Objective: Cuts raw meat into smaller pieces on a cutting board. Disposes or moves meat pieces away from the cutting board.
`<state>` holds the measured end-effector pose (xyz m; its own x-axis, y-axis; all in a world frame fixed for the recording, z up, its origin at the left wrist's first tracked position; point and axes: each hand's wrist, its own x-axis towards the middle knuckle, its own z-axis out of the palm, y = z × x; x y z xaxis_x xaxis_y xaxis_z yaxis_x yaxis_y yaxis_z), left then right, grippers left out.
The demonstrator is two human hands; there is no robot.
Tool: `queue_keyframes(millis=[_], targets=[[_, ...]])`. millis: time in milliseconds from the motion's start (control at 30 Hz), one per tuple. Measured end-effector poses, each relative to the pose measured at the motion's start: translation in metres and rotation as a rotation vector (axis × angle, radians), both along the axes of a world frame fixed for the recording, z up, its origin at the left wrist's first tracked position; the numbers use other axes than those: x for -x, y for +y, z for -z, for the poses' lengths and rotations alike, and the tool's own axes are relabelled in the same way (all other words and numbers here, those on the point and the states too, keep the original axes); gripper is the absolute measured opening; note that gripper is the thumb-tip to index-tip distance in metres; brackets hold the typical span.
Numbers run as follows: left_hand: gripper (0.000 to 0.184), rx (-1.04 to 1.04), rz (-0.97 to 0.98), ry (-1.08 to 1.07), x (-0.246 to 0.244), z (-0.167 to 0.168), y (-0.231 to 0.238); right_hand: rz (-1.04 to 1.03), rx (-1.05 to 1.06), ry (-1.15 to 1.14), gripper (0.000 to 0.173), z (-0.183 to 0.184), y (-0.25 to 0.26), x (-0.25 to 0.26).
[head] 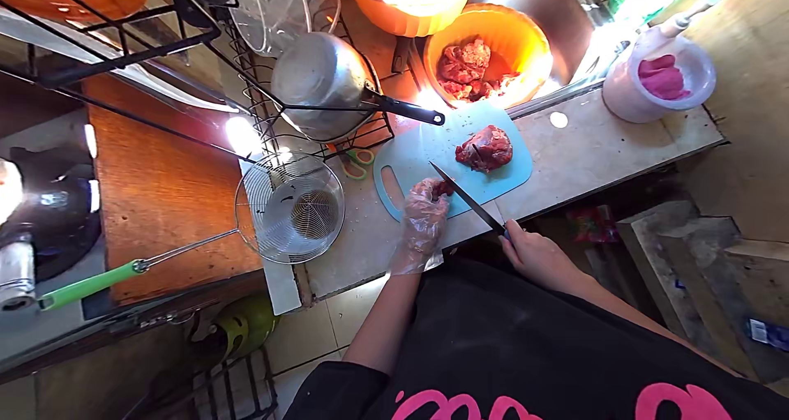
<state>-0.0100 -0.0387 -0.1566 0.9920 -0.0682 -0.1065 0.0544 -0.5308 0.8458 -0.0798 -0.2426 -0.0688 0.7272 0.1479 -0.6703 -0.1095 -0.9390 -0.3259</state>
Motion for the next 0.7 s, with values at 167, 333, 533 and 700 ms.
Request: queue_keyframes(millis=[167, 333, 533, 700], targets=[[0.023, -0.015, 0.063, -0.041, -0.007, -0.009, 0.004, 0.029, 0.022, -0.130, 0.036, 0.002, -0.003, -0.002], [0.031, -0.060, 0.039, -0.004, -0.005, -0.009, 0.008, 0.010, -0.011, -0.298, 0.034, 0.008, -0.007, 0.009], [0.024, -0.134, -0.021, -0.046, 0.002, -0.009, -0.003, -0.113, 0.100, -0.243, 0.035, 0.006, -0.011, 0.001], [0.018, -0.095, 0.019, -0.108, 0.000, 0.000, -0.003, -0.204, 0.167, -0.140, 0.035, -0.007, -0.022, -0.017]])
